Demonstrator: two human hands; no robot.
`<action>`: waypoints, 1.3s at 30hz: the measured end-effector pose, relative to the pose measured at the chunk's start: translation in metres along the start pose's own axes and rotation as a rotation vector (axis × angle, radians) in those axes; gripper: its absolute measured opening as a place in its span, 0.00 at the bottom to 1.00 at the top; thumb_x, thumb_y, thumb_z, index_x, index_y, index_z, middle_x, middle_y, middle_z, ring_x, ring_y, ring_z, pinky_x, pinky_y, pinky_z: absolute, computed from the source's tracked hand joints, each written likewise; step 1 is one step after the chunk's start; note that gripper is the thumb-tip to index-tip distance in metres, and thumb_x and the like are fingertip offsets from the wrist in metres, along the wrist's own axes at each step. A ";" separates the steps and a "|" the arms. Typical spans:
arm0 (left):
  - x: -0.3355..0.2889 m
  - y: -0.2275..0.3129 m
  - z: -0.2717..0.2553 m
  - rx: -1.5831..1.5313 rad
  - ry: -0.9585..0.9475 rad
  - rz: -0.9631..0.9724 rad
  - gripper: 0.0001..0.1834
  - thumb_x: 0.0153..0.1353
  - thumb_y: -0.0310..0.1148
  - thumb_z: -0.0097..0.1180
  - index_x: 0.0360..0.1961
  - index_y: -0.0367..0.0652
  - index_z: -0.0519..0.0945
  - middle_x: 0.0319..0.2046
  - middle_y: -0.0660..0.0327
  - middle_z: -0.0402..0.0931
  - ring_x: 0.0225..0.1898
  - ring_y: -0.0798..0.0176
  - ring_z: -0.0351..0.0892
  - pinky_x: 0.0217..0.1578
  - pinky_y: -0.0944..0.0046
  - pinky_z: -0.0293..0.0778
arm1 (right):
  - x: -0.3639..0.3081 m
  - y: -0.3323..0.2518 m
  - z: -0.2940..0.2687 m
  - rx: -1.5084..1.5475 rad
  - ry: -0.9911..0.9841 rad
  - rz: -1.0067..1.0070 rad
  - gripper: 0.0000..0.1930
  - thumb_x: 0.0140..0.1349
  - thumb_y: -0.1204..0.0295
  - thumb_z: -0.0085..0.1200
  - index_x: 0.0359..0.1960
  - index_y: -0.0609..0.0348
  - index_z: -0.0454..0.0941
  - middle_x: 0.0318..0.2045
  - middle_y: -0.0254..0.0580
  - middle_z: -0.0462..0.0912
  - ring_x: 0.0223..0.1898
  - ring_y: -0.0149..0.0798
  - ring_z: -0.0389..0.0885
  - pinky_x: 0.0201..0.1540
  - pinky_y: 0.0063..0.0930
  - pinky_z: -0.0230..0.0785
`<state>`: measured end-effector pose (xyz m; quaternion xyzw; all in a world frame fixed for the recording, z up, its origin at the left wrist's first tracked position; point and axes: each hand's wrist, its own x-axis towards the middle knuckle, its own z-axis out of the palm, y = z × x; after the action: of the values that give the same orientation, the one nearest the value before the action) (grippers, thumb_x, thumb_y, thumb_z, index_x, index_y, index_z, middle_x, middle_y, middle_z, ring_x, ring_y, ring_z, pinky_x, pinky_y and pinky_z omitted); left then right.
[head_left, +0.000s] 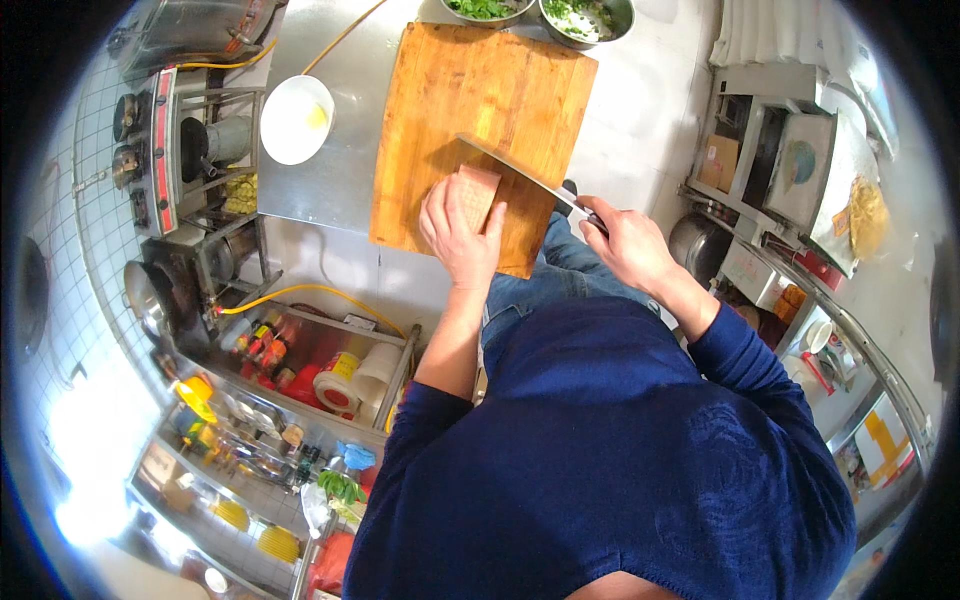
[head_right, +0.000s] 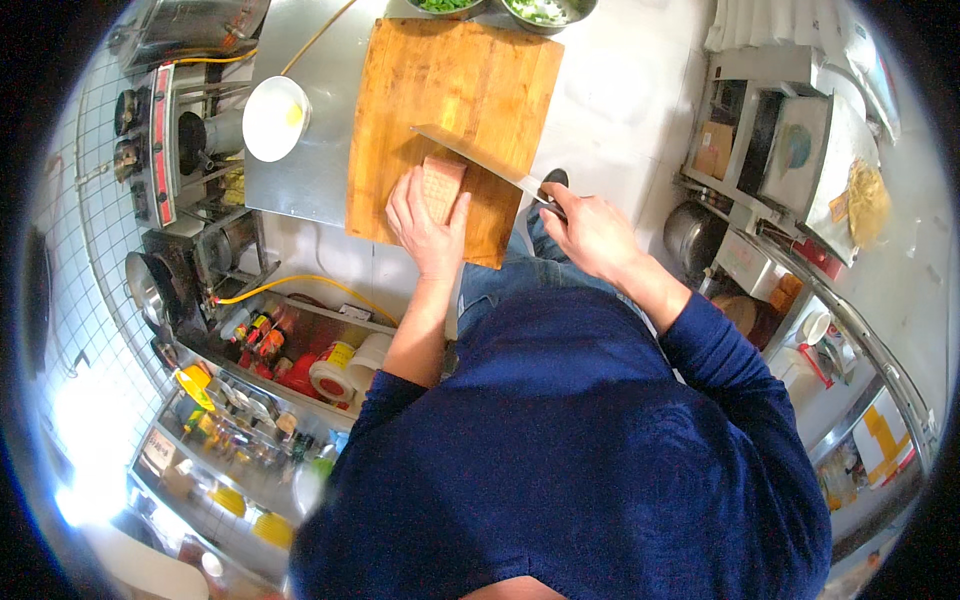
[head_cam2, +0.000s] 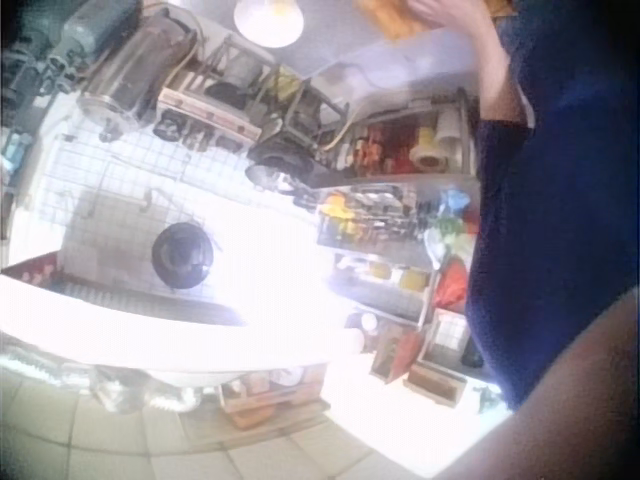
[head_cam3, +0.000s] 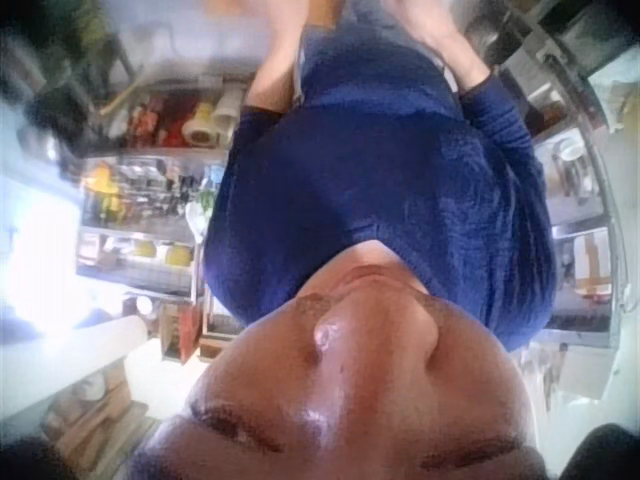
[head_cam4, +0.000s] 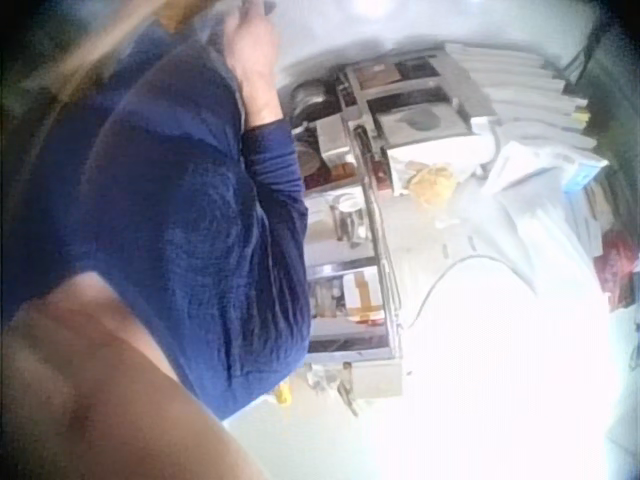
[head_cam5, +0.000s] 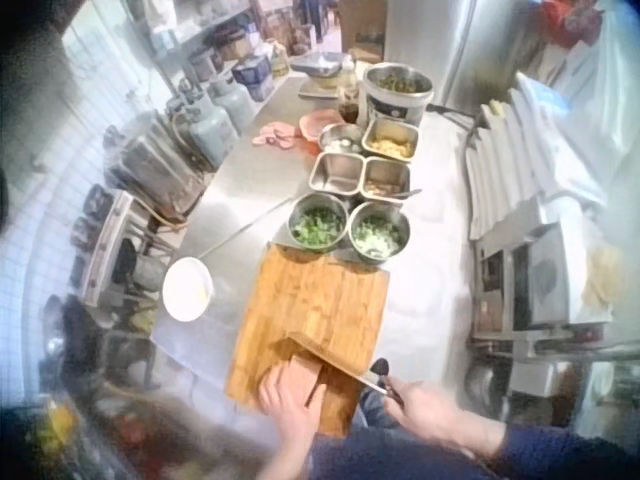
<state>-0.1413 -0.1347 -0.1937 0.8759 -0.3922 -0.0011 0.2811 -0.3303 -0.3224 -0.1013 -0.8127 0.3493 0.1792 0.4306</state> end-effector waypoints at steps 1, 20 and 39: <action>0.004 -0.007 -0.002 -0.042 0.008 0.111 0.35 0.60 0.38 0.79 0.67 0.41 0.80 0.65 0.51 0.79 0.69 0.40 0.75 0.71 0.38 0.69 | 0.003 -0.002 0.002 -0.003 -0.002 -0.014 0.23 0.79 0.59 0.53 0.67 0.59 0.77 0.39 0.62 0.91 0.45 0.68 0.90 0.51 0.61 0.81; 0.018 -0.040 0.009 -0.182 -0.143 0.311 0.16 0.65 0.25 0.69 0.54 0.35 0.87 0.59 0.47 0.83 0.64 0.37 0.79 0.66 0.39 0.75 | 0.000 -0.031 -0.024 -0.138 -0.085 -0.148 0.18 0.75 0.64 0.55 0.63 0.56 0.77 0.31 0.53 0.90 0.35 0.60 0.91 0.41 0.57 0.84; 0.025 -0.037 0.005 -0.202 -0.167 0.285 0.14 0.65 0.24 0.70 0.51 0.37 0.87 0.54 0.50 0.85 0.59 0.40 0.81 0.63 0.43 0.75 | 0.032 -0.034 -0.008 -0.232 -0.167 -0.078 0.20 0.71 0.69 0.55 0.62 0.61 0.81 0.30 0.60 0.89 0.34 0.62 0.91 0.41 0.57 0.85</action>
<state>-0.1000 -0.1346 -0.2108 0.7755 -0.5323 -0.0733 0.3316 -0.2835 -0.3291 -0.0959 -0.8523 0.2573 0.2682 0.3681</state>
